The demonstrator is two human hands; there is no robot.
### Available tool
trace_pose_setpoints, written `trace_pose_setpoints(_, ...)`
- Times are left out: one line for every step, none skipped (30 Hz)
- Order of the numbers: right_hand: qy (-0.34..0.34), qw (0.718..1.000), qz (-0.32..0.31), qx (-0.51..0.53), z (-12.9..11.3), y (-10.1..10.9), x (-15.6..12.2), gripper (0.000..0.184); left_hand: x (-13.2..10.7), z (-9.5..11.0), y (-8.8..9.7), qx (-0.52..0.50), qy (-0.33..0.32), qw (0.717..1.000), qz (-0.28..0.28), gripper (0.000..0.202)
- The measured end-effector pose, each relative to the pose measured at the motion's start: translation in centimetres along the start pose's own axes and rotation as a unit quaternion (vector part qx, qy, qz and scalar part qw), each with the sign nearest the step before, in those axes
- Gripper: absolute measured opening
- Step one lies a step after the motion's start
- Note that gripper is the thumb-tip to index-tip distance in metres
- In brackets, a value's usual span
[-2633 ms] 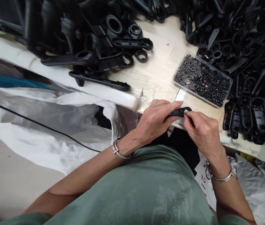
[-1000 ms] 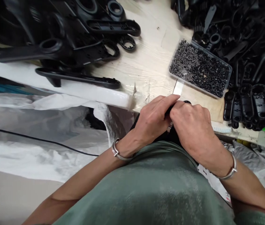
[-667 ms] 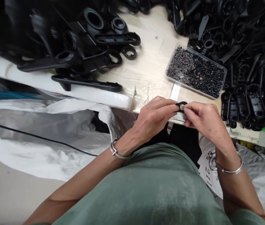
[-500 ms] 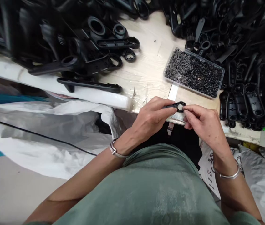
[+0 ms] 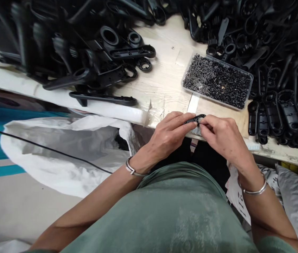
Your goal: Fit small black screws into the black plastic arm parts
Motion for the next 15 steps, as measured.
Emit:
trace_pose_setpoints(-0.019, 0.999, -0.014, 0.023, 0.3, -0.1, 0.3, 0.013, 0.0, 0.0, 0.1, 0.002, -0.003, 1.000, 0.002, 0.023)
trace_pose_setpoints(-0.038, 0.998, -0.027, 0.043, 0.5, -0.2, 0.6, 0.013, -0.1, 0.1, 0.1, 0.004, -0.005, 1.000, 0.003, 0.022)
trace_pose_setpoints(-0.053, 0.996, -0.040, 0.055, 0.7, -0.2, 0.9, 0.012, -0.1, 0.1, 0.1, 0.006, -0.008, 1.000, 0.002, 0.022)
trace_pose_setpoints(-0.063, 0.995, -0.049, 0.057, 0.8, -0.3, 1.2, 0.011, -0.1, 0.1, 0.1, 0.007, -0.010, 1.000, 0.001, 0.023)
trace_pose_setpoints(-0.069, 0.995, -0.055, 0.052, 0.8, -0.3, 1.6, 0.010, -0.1, 0.2, 0.1, 0.007, -0.012, 1.000, -0.001, 0.023)
trace_pose_setpoints(-0.072, 0.995, -0.059, 0.044, 0.8, -0.3, 1.9, 0.009, -0.1, 0.2, 0.1, 0.006, -0.014, 1.000, -0.003, 0.024)
trace_pose_setpoints(-0.074, 0.995, -0.064, 0.038, 0.7, -0.3, 2.2, 0.008, -0.1, 0.3, 0.2, 0.006, -0.015, 1.000, -0.003, 0.024)
trace_pose_setpoints(-0.075, 0.994, -0.068, 0.034, 0.7, -0.4, 2.5, 0.007, -0.1, 0.3, 0.2, 0.006, -0.015, 1.000, -0.002, 0.023)
trace_pose_setpoints(-0.076, 0.994, -0.074, 0.033, 0.7, -0.5, 2.7, 0.007, 0.0, 0.3, 0.3, 0.006, -0.016, 1.000, -0.001, 0.023)
trace_pose_setpoints(-0.076, 0.993, -0.080, 0.033, 0.7, -0.5, 2.8, 0.007, 0.0, 0.4, 0.4, 0.008, -0.017, 1.000, 0.000, 0.021)
trace_pose_setpoints(-0.075, 0.993, -0.085, 0.034, 0.7, -0.5, 2.9, 0.007, 0.0, 0.4, 0.4, 0.010, -0.017, 1.000, 0.000, 0.020)
trace_pose_setpoints(-0.074, 0.993, -0.088, 0.036, 0.7, -0.5, 2.9, 0.007, 0.0, 0.5, 0.5, 0.011, -0.018, 1.000, 0.000, 0.019)
trace_pose_setpoints(-0.073, 0.993, -0.088, 0.039, 0.8, -0.5, 2.9, 0.007, 0.0, 0.5, 0.5, 0.012, -0.018, 1.000, 0.000, 0.019)
trace_pose_setpoints(-0.074, 0.992, -0.087, 0.045, 0.9, -0.4, 2.8, 0.007, 0.0, 0.5, 0.5, 0.011, -0.018, 1.000, 0.001, 0.018)
trace_pose_setpoints(-0.076, 0.992, -0.085, 0.054, 1.1, -0.3, 2.7, 0.006, -0.1, 0.4, 0.4, 0.009, -0.017, 1.000, 0.000, 0.018)
Point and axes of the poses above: each hand's wrist, its own x-axis towards the middle knuckle, its own y-axis out of the back of the hand, z = x × y, the point moved 8 cm from there along x, towards the middle knuckle, and after that the axes turned 15 degrees about x, right-handed, at the moved point
